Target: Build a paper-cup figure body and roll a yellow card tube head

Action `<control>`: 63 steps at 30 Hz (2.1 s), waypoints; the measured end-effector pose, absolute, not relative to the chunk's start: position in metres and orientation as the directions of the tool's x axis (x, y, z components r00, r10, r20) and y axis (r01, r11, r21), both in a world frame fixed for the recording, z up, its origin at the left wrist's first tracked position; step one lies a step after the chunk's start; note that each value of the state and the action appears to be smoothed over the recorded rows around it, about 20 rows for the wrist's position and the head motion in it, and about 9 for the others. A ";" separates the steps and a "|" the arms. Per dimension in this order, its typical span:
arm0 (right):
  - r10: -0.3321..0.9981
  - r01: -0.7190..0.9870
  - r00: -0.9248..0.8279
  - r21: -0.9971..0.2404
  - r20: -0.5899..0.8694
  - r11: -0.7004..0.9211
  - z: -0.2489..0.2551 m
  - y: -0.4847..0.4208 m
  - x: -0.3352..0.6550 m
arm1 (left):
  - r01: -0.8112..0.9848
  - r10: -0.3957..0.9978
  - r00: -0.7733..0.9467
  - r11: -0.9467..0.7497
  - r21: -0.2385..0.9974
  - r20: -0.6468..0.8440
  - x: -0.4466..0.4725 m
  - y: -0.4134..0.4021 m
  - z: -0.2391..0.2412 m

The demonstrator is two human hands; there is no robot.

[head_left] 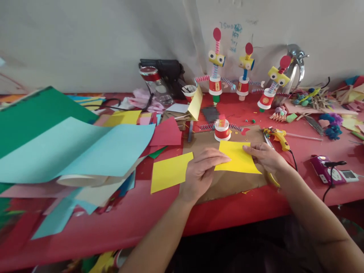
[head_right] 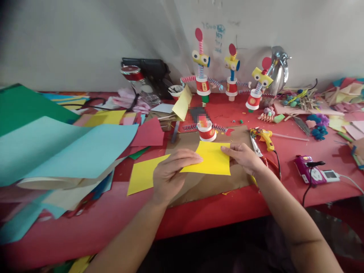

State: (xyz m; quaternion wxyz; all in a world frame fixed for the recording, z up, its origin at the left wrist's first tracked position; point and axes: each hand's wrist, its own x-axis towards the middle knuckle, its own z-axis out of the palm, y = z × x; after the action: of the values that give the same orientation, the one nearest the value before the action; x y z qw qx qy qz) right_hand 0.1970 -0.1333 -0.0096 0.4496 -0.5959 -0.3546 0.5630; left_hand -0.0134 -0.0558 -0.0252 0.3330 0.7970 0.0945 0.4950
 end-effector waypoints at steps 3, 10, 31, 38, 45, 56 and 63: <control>0.931 -0.218 0.163 -0.933 -0.325 -0.287 -0.020 -0.128 0.194 | -0.184 0.567 0.529 -0.650 0.737 0.632 -0.011 -0.053 -0.028; 0.874 -0.224 0.389 -0.950 -0.292 -0.218 -0.029 -0.130 0.200 | -0.039 0.848 0.523 -0.070 0.997 0.080 -0.003 -0.055 -0.034; 0.952 0.011 0.282 -0.992 -0.116 -0.125 -0.034 -0.137 0.194 | 0.030 0.771 0.479 0.464 0.885 -0.420 -0.001 -0.047 -0.026; 0.902 -0.373 0.337 -0.918 -0.270 -0.135 -0.036 -0.131 0.193 | -0.035 0.767 0.504 0.478 0.878 -0.398 -0.004 -0.042 -0.033; 0.777 -0.699 0.173 -0.631 -0.605 -0.336 -0.034 -0.122 0.200 | -0.199 0.689 0.613 -0.338 0.920 0.386 -0.018 -0.035 -0.029; 0.953 -0.491 0.031 -0.835 -0.301 -0.248 -0.030 -0.137 0.184 | -0.002 0.714 0.612 -0.431 0.902 0.342 -0.021 -0.050 -0.025; 0.950 -0.355 0.106 -0.904 -0.294 -0.240 -0.033 -0.136 0.178 | 0.081 0.912 0.383 -0.193 0.978 0.148 -0.014 -0.057 -0.033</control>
State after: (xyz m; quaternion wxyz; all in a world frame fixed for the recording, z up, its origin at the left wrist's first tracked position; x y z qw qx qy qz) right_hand 0.1776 -0.1360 -0.0334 0.5425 -0.5085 -0.2926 0.6013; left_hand -0.0145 -0.0575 -0.0328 0.5105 0.6562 0.3781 0.4071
